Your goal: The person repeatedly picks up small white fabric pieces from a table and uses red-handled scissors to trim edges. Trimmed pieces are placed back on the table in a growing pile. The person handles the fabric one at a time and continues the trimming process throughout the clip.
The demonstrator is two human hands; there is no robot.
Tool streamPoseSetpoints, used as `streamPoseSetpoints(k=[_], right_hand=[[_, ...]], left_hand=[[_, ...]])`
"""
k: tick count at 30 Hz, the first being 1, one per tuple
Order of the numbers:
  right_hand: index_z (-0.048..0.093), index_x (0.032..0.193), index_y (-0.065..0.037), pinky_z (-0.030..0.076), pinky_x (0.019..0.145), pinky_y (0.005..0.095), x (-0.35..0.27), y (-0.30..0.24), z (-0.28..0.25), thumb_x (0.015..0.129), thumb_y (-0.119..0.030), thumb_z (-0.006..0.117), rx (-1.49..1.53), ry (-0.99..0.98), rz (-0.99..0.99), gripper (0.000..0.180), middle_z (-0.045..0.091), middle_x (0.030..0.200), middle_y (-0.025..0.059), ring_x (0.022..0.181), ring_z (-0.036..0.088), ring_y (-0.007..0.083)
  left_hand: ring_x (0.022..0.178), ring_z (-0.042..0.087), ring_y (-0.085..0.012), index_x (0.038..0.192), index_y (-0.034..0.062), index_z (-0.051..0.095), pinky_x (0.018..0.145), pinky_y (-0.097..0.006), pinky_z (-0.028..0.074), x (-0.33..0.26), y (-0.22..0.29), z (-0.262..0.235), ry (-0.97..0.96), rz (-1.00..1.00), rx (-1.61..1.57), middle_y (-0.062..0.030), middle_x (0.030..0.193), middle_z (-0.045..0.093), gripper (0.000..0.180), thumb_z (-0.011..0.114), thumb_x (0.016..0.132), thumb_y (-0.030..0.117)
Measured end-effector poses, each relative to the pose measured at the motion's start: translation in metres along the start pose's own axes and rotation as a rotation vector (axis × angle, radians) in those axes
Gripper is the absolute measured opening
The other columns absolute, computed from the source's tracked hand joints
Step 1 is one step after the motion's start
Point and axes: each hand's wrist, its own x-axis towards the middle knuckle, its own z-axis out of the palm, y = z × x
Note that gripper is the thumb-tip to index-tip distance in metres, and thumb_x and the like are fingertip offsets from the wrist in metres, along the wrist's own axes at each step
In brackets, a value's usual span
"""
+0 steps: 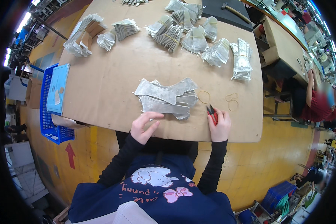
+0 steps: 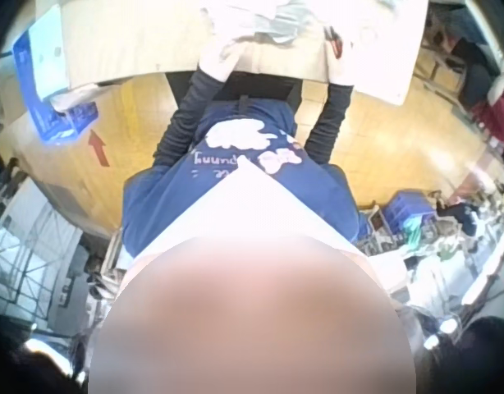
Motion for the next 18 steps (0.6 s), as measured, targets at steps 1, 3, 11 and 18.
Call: streamPoseSetpoints(k=[1, 3, 11, 18], right_hand=[[0.061, 0.107, -0.004, 0.044, 0.080, 0.0368, 0.001, -0.003, 0.002, 0.076, -0.015, 0.070, 0.009, -0.019, -0.002, 0.034, 0.056, 0.097, 0.0114, 0.091, 0.055, 0.0275], [0.057, 0.107, -0.005, 0.048, 0.071, 0.0349, 0.001, -0.010, 0.009, 0.078, -0.012, 0.067, 0.073, 0.074, -0.009, 0.031, 0.059, 0.091, 0.0118, 0.081, 0.060, 0.0268], [0.054, 0.115, -0.008, 0.049, 0.060, 0.0295, -0.002, -0.020, 0.010, 0.080, -0.014, 0.069, 0.229, 0.147, 0.110, 0.038, 0.064, 0.080, 0.0097, 0.063, 0.060, 0.0182], [0.058, 0.113, -0.007, 0.048, 0.059, 0.0268, 0.002, -0.024, 0.009, 0.081, -0.013, 0.070, 0.255, 0.104, 0.144, 0.035, 0.063, 0.078, 0.0071, 0.060, 0.057, 0.0137]], left_hand=[[0.099, 0.058, -0.0278, 0.107, 0.0046, 0.061, 0.087, -0.035, 0.044, 0.007, -0.003, 0.000, -0.008, 0.042, 0.121, -0.0099, 0.106, 0.061, 0.029, 0.063, 0.078, 0.006], [0.104, 0.056, -0.0264, 0.108, 0.0064, 0.061, 0.090, -0.036, 0.042, 0.020, -0.010, 0.001, 0.006, 0.167, 0.355, -0.0088, 0.111, 0.060, 0.033, 0.065, 0.076, 0.007], [0.100, 0.052, -0.0226, 0.114, 0.0141, 0.060, 0.088, -0.036, 0.038, 0.021, -0.021, 0.012, 0.074, 0.221, 0.704, -0.0013, 0.110, 0.057, 0.051, 0.068, 0.064, 0.006], [0.095, 0.054, -0.0223, 0.122, 0.0116, 0.056, 0.086, -0.034, 0.040, 0.008, 0.001, -0.004, -0.011, 0.093, 0.378, -0.0035, 0.109, 0.059, 0.057, 0.072, 0.066, 0.011]])
